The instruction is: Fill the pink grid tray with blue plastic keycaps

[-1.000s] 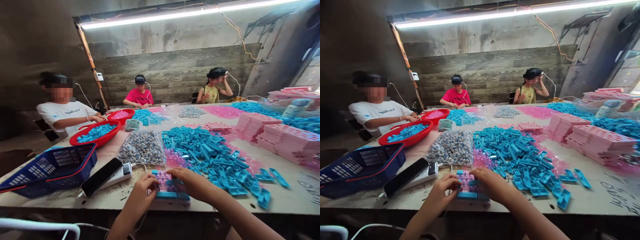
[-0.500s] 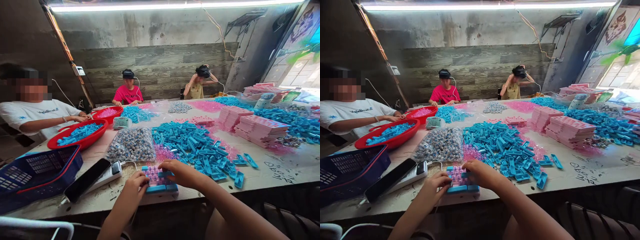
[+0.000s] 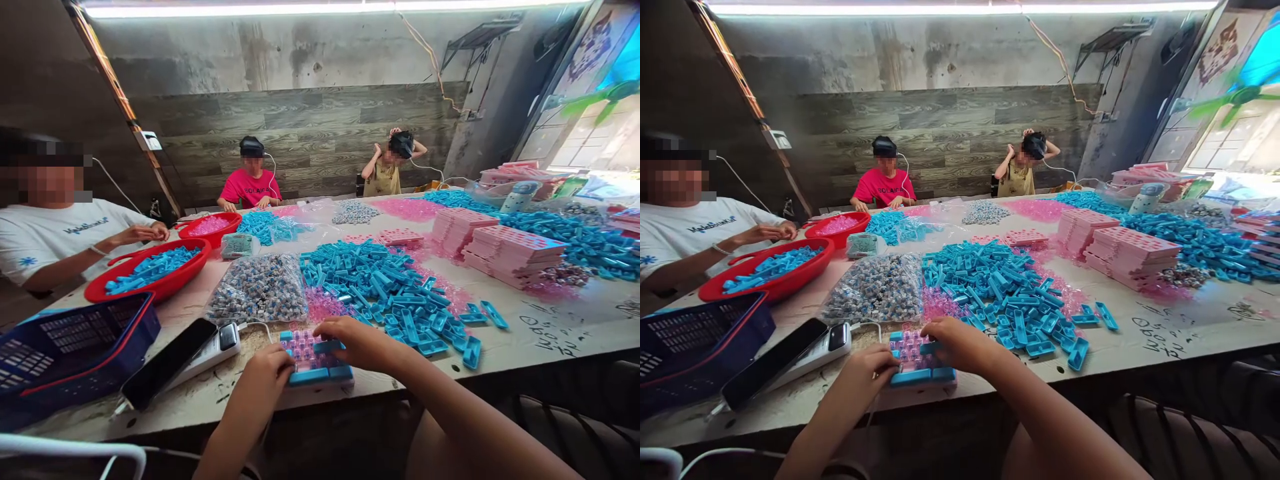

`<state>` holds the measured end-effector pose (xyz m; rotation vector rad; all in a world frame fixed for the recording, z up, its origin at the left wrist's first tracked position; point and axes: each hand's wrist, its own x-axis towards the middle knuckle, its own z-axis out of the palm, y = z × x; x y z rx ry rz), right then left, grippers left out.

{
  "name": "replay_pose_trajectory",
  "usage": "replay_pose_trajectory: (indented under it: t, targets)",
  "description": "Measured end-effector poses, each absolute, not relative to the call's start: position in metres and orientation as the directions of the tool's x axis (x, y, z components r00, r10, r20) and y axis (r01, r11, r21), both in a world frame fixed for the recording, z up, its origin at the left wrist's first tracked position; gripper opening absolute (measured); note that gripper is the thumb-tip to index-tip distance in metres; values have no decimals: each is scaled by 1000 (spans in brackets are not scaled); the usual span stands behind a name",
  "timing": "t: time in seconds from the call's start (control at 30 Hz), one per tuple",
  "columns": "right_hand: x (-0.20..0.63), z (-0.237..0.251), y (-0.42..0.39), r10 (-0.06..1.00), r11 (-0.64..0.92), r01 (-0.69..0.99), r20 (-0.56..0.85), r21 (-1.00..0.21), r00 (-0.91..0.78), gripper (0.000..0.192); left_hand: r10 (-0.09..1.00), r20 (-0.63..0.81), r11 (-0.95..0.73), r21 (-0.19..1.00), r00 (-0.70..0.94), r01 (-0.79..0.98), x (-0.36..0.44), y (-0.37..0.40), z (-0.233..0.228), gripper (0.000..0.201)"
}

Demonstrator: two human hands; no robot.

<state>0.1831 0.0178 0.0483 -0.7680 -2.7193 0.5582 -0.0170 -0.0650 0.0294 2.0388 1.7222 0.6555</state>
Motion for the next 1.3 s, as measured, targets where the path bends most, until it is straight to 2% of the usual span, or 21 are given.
replay_pose_trajectory:
  t: [0.33, 0.6, 0.83, 1.1, 1.2, 1.3]
  targets:
    - [184, 48, 19, 552, 778, 466, 105, -421, -827, 42, 984, 129, -174, 589, 121, 789, -19, -65, 26, 15]
    - [182, 51, 18, 562, 769, 464, 121, -440, -818, 39, 990, 102, -135, 571, 93, 810, -15, -64, 29, 16]
    - [183, 45, 18, 575, 750, 462, 121, -474, -809, 36, 996, 73, -91, 600, 59, 794, -15, -65, 32, 15]
    - [192, 45, 22, 633, 729, 541, 113, -419, -766, 39, 995, 88, -91, 641, 45, 762, -19, -68, 30, 15]
    - [192, 46, 23, 631, 730, 544, 101, -414, -769, 32, 989, 140, -129, 686, 44, 716, -27, -70, 28, 15]
    - [191, 45, 23, 626, 736, 540, 107, -407, -772, 28, 957, 288, -228, 697, 25, 681, -36, -71, 22, 14]
